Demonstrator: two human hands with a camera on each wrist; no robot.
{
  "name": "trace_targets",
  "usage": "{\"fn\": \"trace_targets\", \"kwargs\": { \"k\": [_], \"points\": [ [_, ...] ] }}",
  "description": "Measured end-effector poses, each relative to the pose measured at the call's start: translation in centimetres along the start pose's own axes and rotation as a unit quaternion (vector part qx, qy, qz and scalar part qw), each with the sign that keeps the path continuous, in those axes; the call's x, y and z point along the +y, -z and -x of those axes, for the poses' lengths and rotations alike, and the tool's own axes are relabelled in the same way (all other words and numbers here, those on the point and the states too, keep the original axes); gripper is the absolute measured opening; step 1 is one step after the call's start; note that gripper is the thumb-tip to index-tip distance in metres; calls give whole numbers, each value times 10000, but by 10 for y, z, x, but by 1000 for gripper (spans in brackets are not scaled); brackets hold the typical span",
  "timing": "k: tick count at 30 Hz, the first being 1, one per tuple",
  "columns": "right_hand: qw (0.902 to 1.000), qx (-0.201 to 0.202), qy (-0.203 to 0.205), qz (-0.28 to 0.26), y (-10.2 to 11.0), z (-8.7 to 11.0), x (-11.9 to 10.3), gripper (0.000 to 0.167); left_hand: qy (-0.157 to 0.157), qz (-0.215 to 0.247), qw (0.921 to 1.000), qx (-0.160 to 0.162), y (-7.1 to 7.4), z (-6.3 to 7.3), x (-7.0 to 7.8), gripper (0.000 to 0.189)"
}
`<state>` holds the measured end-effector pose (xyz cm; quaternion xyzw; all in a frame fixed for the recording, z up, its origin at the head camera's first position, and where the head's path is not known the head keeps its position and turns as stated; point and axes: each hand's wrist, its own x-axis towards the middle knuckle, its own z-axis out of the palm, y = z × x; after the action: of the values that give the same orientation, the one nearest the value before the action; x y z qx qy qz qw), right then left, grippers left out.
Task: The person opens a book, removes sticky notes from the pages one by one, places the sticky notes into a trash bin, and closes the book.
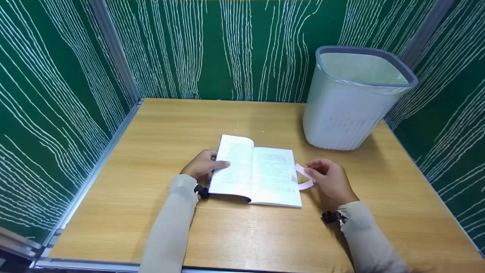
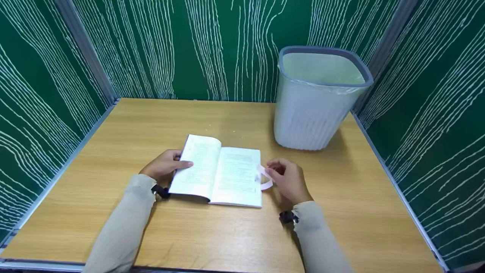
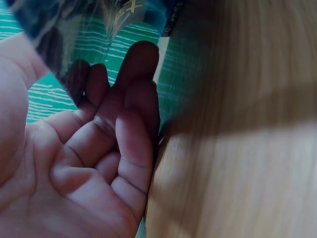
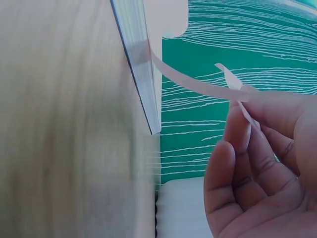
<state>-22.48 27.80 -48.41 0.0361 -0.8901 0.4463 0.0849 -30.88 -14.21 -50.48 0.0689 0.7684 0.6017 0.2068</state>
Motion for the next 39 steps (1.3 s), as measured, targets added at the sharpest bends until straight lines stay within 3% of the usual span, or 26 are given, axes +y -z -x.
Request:
{"fn": "trace_targets", "kwargs": {
  "k": [7, 19, 39],
  "points": [
    [9998, 54, -169, -79, 6, -1, -4, 27, -22, -8, 10000, -14, -1, 1, 3, 47],
    [9980, 432, 462, 77, 16, -4, -8, 20, 7, 9, 10000, 1, -2, 1, 3, 47],
    [9942, 530, 615, 700, 50, -17, -31, 17, 136, 91, 9998, 65, -2, 5, 4, 48]
  ]
}}
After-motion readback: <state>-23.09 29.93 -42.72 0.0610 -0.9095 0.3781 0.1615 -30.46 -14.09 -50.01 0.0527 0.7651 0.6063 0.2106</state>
